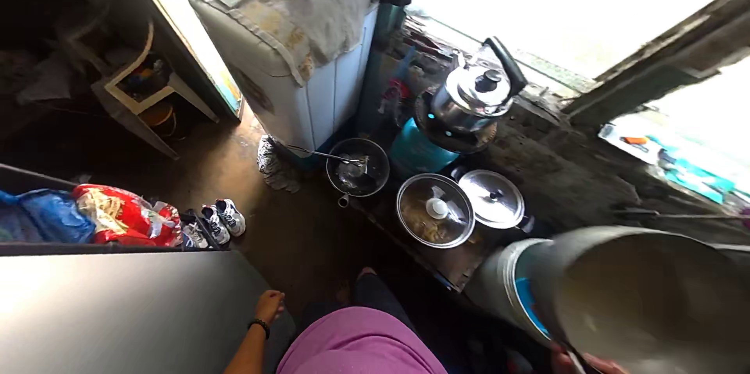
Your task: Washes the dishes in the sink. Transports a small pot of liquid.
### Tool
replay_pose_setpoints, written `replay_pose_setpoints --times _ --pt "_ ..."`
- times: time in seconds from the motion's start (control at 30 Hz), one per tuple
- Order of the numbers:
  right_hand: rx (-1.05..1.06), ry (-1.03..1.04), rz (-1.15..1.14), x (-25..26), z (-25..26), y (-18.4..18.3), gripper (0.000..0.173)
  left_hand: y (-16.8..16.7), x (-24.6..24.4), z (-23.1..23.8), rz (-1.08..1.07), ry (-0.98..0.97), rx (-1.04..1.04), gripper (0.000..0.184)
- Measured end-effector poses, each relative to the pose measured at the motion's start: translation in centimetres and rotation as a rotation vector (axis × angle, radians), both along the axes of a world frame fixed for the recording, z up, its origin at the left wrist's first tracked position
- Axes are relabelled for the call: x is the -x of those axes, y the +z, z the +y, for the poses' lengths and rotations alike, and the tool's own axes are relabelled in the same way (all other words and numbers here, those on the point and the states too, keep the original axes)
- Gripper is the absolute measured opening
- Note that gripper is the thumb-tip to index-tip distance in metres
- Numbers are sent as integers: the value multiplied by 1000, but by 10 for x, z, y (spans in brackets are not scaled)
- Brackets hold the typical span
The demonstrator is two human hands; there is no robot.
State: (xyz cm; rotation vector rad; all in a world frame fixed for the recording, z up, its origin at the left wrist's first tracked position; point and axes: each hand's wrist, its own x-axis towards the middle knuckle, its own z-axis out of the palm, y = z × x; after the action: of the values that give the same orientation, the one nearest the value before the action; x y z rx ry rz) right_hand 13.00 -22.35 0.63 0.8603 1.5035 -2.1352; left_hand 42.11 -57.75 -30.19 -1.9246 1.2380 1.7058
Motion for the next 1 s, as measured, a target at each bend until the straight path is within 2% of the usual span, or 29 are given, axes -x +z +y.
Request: replay_pose_setpoints --times 0.1,0.23,0.37,0.5,0.6,0.77,0.87,1.0 --pt "-79 55 -62 15 -82 -20 26 -3 3 -22 49 55 16 36" --pt "-46 220 -79 31 -179 -57 23 -2 -1 -54 78 122 40 37" --pt "-74 366 -150 41 -263 -90 19 -9 -16 -90 82 189 40 37" --pt "-135 497 -242 41 -344 -111 16 -10 -47 -127 -11 188 -30 36" --pt "-136 571 -293 41 -401 -125 16 -14 -58 -168 -41 181 -34 36" --pt "-123 652 -375 32 -487 -152 13 -17 -62 -234 -43 294 -8 36" --pt "-122 675 -404 22 -533 -162 13 -21 -51 -280 -36 180 -17 34" --pt "-35 620 -412 -8 -566 -174 22 -5 -35 -361 -32 -133 -24 33"
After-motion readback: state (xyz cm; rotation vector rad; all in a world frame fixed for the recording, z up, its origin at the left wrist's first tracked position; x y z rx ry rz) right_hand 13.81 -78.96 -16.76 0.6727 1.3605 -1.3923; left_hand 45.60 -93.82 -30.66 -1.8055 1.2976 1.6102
